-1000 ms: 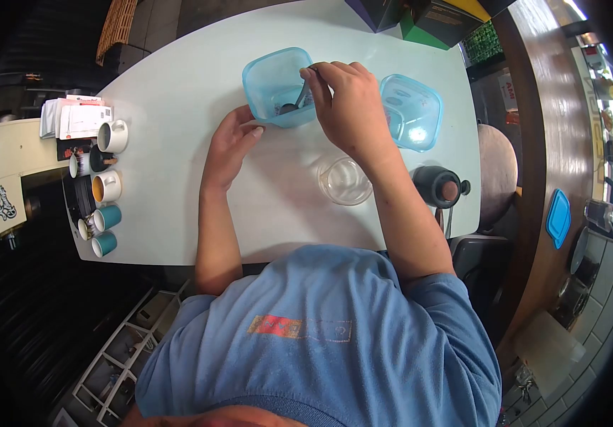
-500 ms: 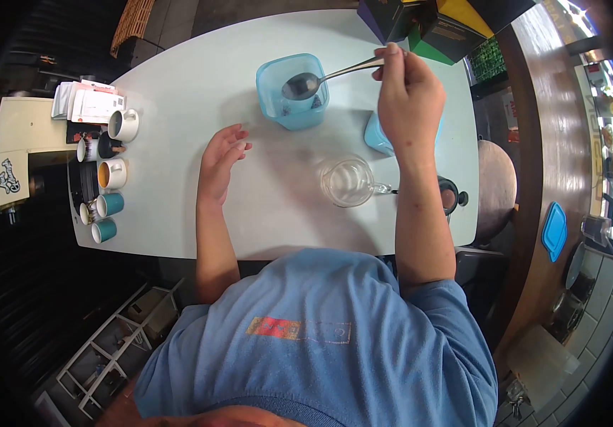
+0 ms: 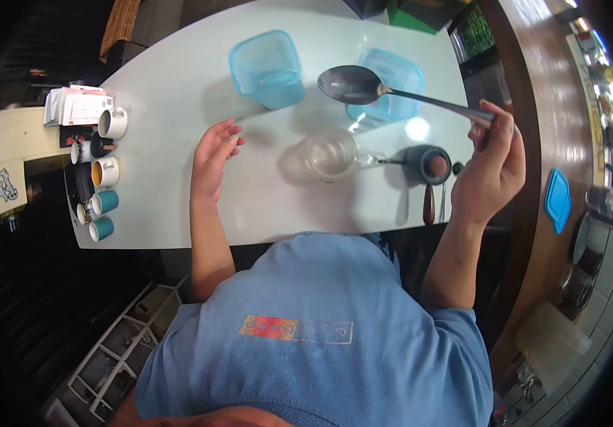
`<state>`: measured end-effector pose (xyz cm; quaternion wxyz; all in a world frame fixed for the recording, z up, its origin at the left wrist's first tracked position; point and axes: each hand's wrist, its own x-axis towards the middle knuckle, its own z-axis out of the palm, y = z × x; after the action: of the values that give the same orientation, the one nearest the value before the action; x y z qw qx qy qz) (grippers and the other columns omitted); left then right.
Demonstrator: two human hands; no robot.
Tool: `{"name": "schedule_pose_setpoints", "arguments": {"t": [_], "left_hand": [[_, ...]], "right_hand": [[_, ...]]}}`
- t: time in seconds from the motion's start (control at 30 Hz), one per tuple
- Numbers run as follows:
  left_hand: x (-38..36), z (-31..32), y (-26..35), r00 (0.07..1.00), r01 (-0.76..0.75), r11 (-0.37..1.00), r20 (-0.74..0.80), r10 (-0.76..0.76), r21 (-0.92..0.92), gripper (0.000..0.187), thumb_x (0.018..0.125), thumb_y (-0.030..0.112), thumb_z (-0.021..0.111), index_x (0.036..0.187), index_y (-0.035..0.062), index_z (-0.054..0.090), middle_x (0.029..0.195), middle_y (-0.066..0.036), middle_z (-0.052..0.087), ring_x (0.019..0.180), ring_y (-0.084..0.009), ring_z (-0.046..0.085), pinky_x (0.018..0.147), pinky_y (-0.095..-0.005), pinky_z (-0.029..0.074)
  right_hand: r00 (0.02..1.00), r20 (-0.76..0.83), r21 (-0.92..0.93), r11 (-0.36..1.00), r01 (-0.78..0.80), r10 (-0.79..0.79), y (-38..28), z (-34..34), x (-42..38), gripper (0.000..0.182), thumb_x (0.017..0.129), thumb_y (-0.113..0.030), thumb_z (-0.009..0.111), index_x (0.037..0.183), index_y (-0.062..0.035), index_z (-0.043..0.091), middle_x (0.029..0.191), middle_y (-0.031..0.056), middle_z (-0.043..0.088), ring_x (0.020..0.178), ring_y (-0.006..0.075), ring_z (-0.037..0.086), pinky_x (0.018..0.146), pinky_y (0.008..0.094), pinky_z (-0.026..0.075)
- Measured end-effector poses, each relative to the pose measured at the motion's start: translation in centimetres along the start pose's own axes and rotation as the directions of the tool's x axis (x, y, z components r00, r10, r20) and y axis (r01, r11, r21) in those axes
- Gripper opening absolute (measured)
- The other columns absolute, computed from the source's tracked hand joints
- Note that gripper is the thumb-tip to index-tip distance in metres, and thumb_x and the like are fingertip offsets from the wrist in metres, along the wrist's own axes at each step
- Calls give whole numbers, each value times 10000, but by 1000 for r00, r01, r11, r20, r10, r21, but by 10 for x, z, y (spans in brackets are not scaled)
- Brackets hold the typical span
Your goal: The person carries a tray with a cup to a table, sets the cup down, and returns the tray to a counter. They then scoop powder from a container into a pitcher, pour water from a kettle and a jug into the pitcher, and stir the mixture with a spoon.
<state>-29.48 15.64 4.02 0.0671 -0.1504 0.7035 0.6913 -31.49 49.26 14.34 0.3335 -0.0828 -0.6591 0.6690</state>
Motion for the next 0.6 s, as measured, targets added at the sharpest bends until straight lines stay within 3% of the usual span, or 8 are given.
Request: {"name": "schedule_pose_setpoints", "arguments": {"t": [0.13, 0.2, 0.3, 0.33, 0.43, 0.5, 0.57, 0.6], "left_hand": [[-2, 12, -5, 998, 54, 999, 25, -54, 3, 367, 866, 153, 549, 1208, 25, 508, 1131, -95, 579, 969, -166, 572, 808, -287, 415], [-3, 17, -8, 997, 64, 998, 40, -64, -13, 363, 872, 158, 546, 1207, 23, 506, 1133, -94, 579, 973, -168, 568, 810, -283, 411], [-3, 24, -7, 995, 78, 997, 56, -77, -8, 362, 875, 164, 548, 1205, 23, 507, 1132, -92, 581, 975, -168, 566, 812, -283, 409], [-3, 26, -5, 995, 80, 997, 57, -80, -5, 362, 875, 164, 548, 1205, 23, 507, 1132, -92, 581, 975, -168, 566, 812, -283, 409], [-5, 29, 1, 997, 59, 998, 41, -58, -17, 353, 861, 156, 572, 1182, 17, 528, 1119, -104, 592, 965, -168, 585, 812, -289, 422], [-8, 31, 3, 998, 55, 999, 35, -55, -2, 357, 864, 159, 570, 1188, 16, 525, 1126, -106, 591, 960, -170, 586, 820, -295, 422], [-11, 33, 6, 998, 43, 999, 34, -44, 31, 362, 863, 168, 584, 1184, 13, 527, 1110, -102, 590, 947, -159, 581, 813, -285, 424], [-12, 35, 6, 999, 32, 998, 38, -34, 61, 367, 862, 178, 598, 1181, 9, 529, 1094, -98, 590, 933, -147, 577, 807, -274, 425]], "right_hand": [[979, 78, -141, 970, 196, -186, 5, -46, -46, 289, 985, -151, 412, 1009, 94, 564, 758, 79, 569, 652, 95, 502, 598, 209, 408], [930, 231, -191, 925, 330, -284, 12, -55, -68, 279, 977, -182, 435, 956, 62, 568, 713, 86, 569, 614, 116, 501, 569, 229, 410], [704, 517, -182, 740, 647, -488, 17, -67, -74, 261, 972, -208, 450, 915, 14, 574, 663, 79, 585, 590, 167, 498, 561, 279, 409], [691, 523, -187, 723, 665, -500, 16, -70, -75, 269, 972, -238, 456, 949, 4, 573, 656, 62, 591, 586, 180, 489, 572, 304, 406], [672, 437, -198, 665, 720, -597, 17, -74, -64, 269, 978, -234, 439, 985, 5, 561, 641, 67, 582, 588, 176, 486, 590, 295, 403], [739, 385, -163, 747, 645, -553, 21, -79, -60, 278, 988, -219, 408, 1033, 17, 550, 701, 80, 584, 628, 166, 498, 613, 272, 412], [918, 20, -53, 917, 396, -395, 23, -74, -53, 305, 996, -215, 383, 1057, 37, 543, 794, 92, 580, 683, 151, 510, 638, 254, 433], [954, -16, -25, 954, 299, -300, 24, -80, -48, 338, 997, -238, 394, 1079, 55, 541, 862, 91, 572, 735, 131, 522, 682, 237, 449]]}}
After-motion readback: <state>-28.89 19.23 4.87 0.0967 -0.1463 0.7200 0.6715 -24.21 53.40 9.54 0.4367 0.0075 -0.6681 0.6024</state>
